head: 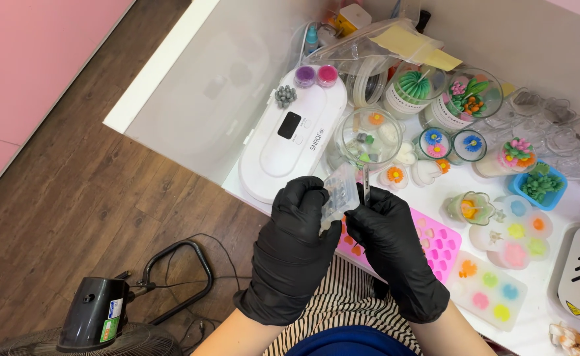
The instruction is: Removing small decorative wax pieces from silicone molds and preparing them for candle assembly.
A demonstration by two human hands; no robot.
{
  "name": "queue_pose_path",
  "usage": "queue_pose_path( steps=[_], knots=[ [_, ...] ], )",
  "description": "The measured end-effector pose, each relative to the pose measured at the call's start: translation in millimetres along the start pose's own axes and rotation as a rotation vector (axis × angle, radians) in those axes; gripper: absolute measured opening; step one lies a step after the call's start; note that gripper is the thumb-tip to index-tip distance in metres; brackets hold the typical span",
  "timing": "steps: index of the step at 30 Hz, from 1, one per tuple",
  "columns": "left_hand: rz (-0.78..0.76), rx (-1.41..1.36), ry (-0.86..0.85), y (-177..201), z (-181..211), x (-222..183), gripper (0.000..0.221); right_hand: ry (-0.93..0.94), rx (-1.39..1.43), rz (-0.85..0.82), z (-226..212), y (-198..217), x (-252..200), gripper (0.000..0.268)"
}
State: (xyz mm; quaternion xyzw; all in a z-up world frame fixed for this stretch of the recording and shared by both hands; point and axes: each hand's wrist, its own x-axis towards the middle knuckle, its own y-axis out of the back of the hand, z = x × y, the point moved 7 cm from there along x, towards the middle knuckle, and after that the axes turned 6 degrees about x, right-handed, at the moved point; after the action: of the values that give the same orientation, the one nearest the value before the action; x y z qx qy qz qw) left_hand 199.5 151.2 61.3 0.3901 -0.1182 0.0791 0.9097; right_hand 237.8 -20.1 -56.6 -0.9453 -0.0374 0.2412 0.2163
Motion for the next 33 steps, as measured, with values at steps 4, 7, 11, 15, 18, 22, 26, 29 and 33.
queue_pose_path(
  steps=[4,7,11,15,18,22,26,29,33],
  knots=[
    [0.023,-0.059,0.018,9.1,0.5,6.0,0.045,-0.028,0.031,0.019,-3.8,-6.9,1.9,0.021],
    [-0.009,-0.178,0.142,10.3,-8.6,9.0,0.04,-0.079,0.033,0.039,-1.3,-9.6,2.0,0.021],
    [-0.012,-0.163,0.094,9.6,-8.9,9.9,0.037,-0.052,-0.09,0.034,-2.0,-12.9,0.3,0.017],
    [0.012,-0.163,0.022,12.8,-3.1,11.5,0.036,-0.01,-0.128,0.031,-0.4,-9.6,3.4,0.014],
    [-0.084,-0.225,0.119,13.9,-3.5,18.2,0.028,-0.044,-0.062,0.034,0.3,-11.3,5.9,0.014],
    [-0.14,-0.283,0.2,12.4,-7.1,20.6,0.026,-0.093,-0.02,0.022,1.3,-13.2,5.8,0.017],
    [-0.095,-0.306,0.199,16.8,-11.5,25.5,0.026,-0.118,0.057,-0.037,1.8,-15.6,5.4,0.024],
    [-0.104,-0.314,0.266,15.5,-27.7,29.0,0.027,-0.112,0.069,-0.083,-4.1,-20.6,2.3,0.028],
    [-0.132,-0.461,0.344,11.9,-54.7,28.4,0.024,-0.142,0.03,-0.069,-6.4,-24.1,0.9,0.033]
  ],
)
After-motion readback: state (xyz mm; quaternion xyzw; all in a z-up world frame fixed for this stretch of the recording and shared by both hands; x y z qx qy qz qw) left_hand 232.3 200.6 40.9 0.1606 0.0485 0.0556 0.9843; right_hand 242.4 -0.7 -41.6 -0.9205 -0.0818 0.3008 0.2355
